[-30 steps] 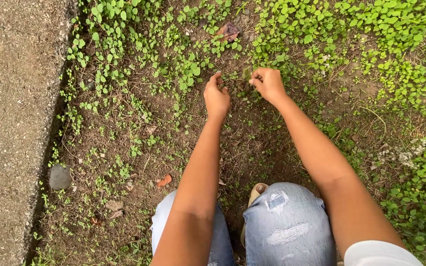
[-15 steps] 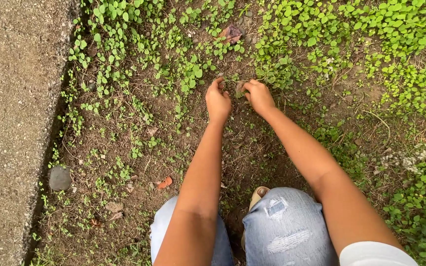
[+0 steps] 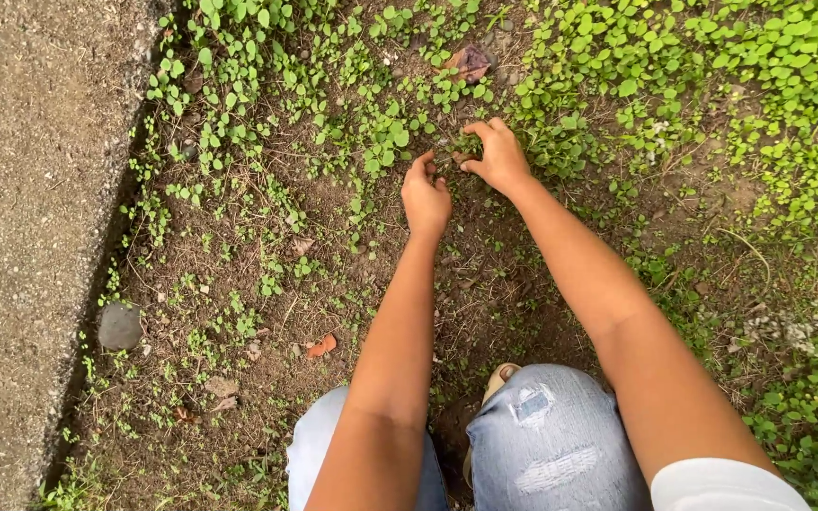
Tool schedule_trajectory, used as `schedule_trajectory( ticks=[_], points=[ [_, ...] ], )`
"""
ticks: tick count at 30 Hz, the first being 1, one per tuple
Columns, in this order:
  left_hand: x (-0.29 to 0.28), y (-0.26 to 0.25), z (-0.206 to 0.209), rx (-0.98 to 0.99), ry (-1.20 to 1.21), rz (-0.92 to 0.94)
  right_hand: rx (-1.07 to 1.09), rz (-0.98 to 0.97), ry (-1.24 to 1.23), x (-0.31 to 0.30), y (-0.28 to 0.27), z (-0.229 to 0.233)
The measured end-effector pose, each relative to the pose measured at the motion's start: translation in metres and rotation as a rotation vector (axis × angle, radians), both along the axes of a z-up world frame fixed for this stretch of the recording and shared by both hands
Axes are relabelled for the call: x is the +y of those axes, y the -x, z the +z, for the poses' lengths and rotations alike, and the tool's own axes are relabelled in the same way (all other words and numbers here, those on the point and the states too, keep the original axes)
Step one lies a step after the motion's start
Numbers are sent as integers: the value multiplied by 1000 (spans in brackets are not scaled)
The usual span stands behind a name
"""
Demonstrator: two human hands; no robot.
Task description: Pulling weeds and clover from a garden bed by hand
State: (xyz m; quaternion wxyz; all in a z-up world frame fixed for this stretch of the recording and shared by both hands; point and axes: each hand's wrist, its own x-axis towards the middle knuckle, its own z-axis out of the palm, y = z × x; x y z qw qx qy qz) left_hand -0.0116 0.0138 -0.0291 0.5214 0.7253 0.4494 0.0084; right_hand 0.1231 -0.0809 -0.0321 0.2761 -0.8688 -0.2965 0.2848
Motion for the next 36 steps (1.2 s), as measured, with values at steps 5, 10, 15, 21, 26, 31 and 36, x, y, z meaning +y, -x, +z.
schedule_trajectory(
  ticks=[5, 10, 15, 21, 26, 31, 36],
  points=[
    [3, 2, 1, 10, 5, 28, -111, 68, 18, 0, -3, -42],
    [3, 0, -14, -5, 10, 45, -94, -20, -102, -9, -15, -21],
    [-4, -19, -15, -26, 61, 66, 451, -505, -204, -29, -47, 103],
    [-40, -26, -11, -15, 59, -140, 310, -408, -353, -126, -31, 60],
    [-73, -33, -13, -32, 103, -257, 351, -611, -392, -207, 0, 105],
    [-72, -43, -6, -34, 138, -302, 475, -668, -114, -317, 34, 156],
    [-70, -45, -18, -12, 128, -275, 269, -262, 839, -322, 47, 148]
  ],
)
